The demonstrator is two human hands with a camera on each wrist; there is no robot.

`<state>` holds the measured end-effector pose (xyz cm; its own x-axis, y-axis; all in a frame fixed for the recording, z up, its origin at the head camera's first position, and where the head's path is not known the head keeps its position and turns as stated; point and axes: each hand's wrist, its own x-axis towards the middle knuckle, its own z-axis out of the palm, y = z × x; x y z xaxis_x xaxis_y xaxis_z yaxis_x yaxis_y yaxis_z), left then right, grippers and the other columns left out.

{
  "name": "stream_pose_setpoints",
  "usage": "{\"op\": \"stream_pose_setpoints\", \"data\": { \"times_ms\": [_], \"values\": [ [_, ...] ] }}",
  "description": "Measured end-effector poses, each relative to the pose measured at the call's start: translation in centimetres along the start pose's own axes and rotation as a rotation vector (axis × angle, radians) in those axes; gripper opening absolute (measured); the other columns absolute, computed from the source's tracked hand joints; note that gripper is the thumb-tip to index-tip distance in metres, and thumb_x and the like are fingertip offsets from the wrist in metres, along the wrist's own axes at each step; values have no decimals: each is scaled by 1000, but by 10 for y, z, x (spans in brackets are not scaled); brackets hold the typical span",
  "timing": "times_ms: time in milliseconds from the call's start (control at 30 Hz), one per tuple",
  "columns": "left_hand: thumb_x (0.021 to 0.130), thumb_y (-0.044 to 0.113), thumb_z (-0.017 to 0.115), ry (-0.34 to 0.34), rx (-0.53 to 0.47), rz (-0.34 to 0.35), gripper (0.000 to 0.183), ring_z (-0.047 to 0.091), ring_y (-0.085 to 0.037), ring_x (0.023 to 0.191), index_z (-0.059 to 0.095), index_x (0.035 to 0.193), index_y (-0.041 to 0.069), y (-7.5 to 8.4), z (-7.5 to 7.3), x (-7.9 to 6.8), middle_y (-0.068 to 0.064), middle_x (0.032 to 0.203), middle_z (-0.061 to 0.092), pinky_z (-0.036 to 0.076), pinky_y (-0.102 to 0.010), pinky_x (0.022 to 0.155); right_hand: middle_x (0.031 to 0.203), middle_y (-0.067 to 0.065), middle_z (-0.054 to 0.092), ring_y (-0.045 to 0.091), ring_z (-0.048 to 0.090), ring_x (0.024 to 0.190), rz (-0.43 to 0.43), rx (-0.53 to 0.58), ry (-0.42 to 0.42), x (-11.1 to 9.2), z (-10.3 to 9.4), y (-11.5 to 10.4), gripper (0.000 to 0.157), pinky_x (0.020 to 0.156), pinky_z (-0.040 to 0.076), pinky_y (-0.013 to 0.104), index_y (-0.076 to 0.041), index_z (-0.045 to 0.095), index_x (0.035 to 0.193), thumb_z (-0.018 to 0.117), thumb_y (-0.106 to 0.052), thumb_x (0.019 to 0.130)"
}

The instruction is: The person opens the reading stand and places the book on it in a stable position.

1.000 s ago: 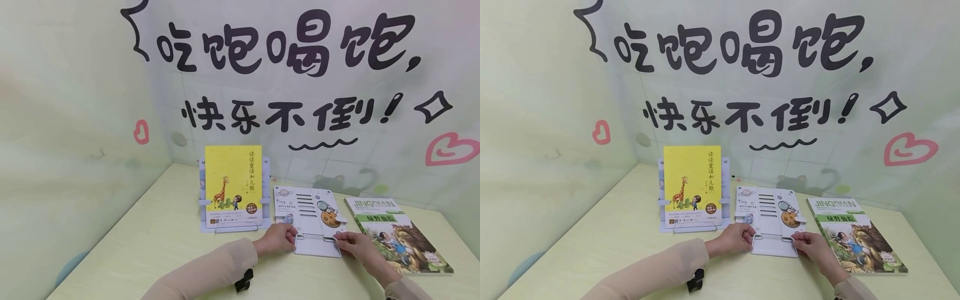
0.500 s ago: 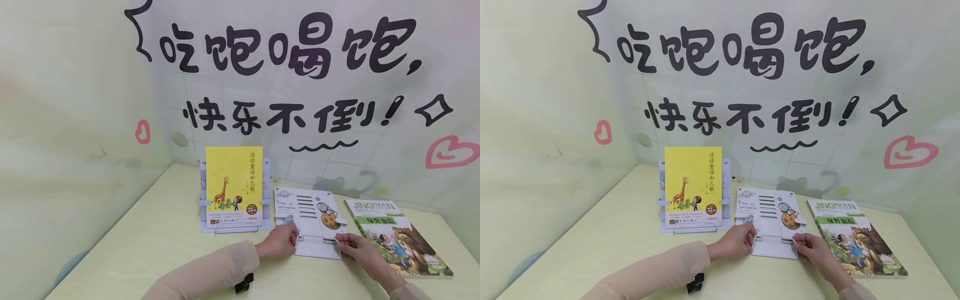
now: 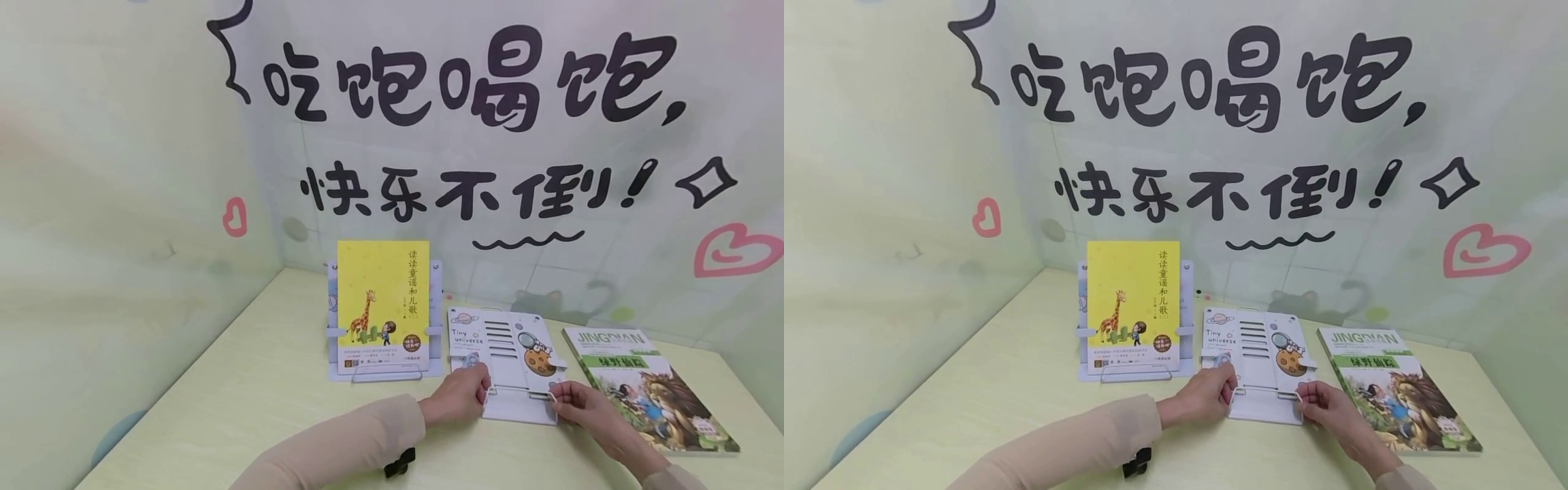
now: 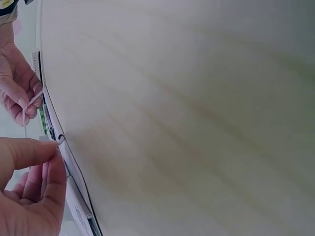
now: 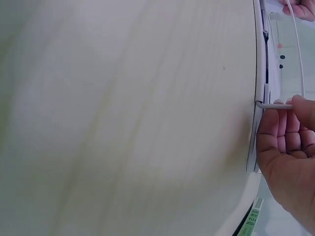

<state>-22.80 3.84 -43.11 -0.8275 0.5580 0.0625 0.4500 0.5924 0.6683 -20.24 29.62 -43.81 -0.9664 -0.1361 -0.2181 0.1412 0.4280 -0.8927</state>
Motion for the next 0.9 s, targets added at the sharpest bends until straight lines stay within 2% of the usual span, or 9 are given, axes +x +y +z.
{"op": "stream_pose_setpoints", "data": {
  "times_ms": [367,633,900],
  "values": [
    [73,-10,66,22,88,52,31,43,-3,63,52,88,13,0,3,-1,11,67,47,36,-14,58,89,1,53,6,50,77,-111,24,-79,-3,-5,3,33,65,47,21,13,47,109,62,-7,88],
    [72,-10,66,50,142,90,30,41,-4,63,52,85,13,0,3,-1,12,66,46,34,-13,58,88,2,54,6,51,76,-133,11,-83,-5,-5,5,33,64,47,21,14,47,109,62,-8,89],
    [71,-11,66,60,161,113,31,41,-3,62,53,85,13,0,4,-3,12,66,46,33,-14,60,86,-2,55,3,53,74,-263,-25,-113,-7,-8,8,33,62,48,21,16,46,107,61,-7,90]
  ]
}}
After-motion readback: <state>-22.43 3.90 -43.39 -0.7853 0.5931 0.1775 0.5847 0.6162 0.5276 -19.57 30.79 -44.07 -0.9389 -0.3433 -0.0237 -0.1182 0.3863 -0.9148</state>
